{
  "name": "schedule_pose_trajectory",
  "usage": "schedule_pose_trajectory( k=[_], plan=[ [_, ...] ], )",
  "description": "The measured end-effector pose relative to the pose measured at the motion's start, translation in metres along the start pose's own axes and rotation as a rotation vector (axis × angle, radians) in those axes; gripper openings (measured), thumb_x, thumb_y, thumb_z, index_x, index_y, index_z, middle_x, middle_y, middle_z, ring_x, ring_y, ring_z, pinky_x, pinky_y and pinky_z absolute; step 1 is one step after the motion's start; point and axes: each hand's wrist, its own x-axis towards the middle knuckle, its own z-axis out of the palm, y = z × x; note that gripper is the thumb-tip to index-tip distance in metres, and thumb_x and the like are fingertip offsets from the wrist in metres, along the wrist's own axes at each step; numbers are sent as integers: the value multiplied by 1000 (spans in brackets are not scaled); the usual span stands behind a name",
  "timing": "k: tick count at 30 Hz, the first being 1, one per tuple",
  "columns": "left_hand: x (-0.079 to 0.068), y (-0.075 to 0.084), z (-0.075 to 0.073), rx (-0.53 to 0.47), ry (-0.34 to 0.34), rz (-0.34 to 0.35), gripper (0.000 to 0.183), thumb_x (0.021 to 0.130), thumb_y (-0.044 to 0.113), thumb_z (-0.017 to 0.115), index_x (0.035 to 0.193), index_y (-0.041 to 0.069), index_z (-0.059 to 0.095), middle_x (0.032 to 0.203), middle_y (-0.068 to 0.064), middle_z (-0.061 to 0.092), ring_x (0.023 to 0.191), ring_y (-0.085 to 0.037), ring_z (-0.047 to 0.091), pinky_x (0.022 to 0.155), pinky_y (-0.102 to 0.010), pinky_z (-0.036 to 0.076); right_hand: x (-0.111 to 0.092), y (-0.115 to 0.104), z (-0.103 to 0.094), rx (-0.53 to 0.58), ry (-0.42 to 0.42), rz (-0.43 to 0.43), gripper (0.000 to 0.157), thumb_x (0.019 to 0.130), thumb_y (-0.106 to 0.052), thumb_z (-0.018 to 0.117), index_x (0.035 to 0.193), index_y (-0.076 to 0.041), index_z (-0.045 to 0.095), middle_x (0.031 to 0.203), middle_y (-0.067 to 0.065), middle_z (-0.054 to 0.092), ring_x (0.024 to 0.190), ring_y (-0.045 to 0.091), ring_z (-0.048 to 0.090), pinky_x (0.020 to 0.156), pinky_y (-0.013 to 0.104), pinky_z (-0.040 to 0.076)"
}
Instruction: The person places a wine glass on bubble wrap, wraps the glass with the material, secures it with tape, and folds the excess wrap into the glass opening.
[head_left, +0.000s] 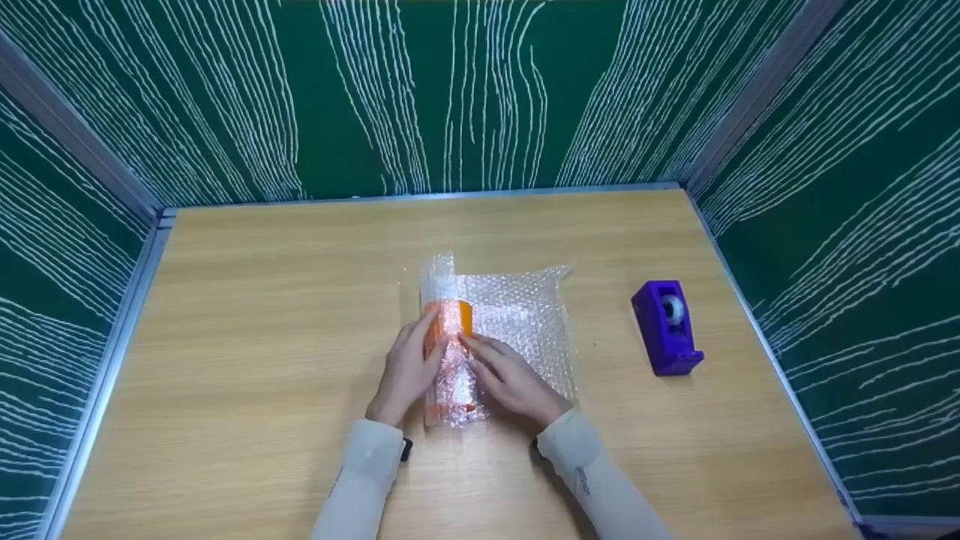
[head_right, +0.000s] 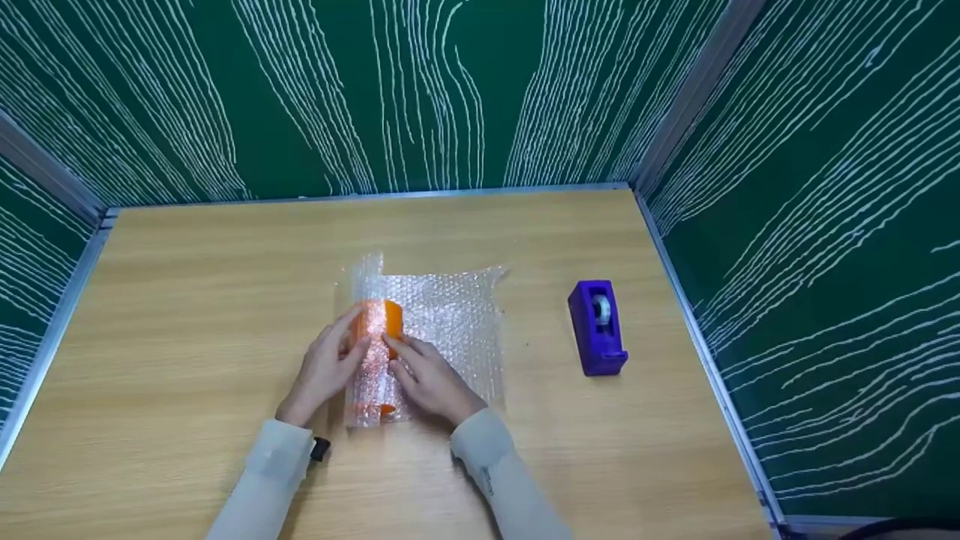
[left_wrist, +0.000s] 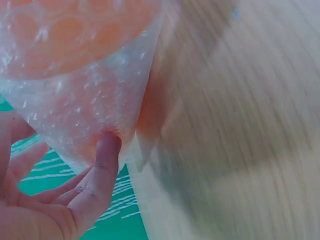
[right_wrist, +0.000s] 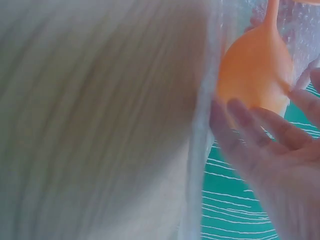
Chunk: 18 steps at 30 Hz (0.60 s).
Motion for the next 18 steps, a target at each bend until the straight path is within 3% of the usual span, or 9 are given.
schedule_pose_trajectory(
  k=[4, 9, 18],
  plan=[
    [2, -2, 1, -25, 13, -46, 66, 99, 32, 65, 154, 7, 38, 143, -23, 47, 125, -41, 52, 103, -53, 45, -1, 2, -1, -19, -5, -6, 49, 107, -26, 48, 154, -16, 41, 150, 10, 48, 133, 27, 47, 112, 44, 35],
    [5, 0, 0, -43, -25, -113, 68, 97, 39, 65, 155, 15, 38, 143, -22, 48, 124, -42, 52, 100, -56, 46, -3, 4, -3, 21, -23, 9, 49, 107, -26, 49, 154, -15, 41, 149, 7, 48, 132, 26, 47, 112, 44, 35],
    [3, 4, 3, -55, -30, -122, 67, 98, 40, 64, 155, 19, 37, 141, -20, 53, 126, -41, 52, 101, -56, 45, -4, 6, -4, 3, 3, 5, 48, 106, -22, 49, 153, -16, 43, 152, 16, 41, 137, 32, 40, 113, 48, 33]
  ],
)
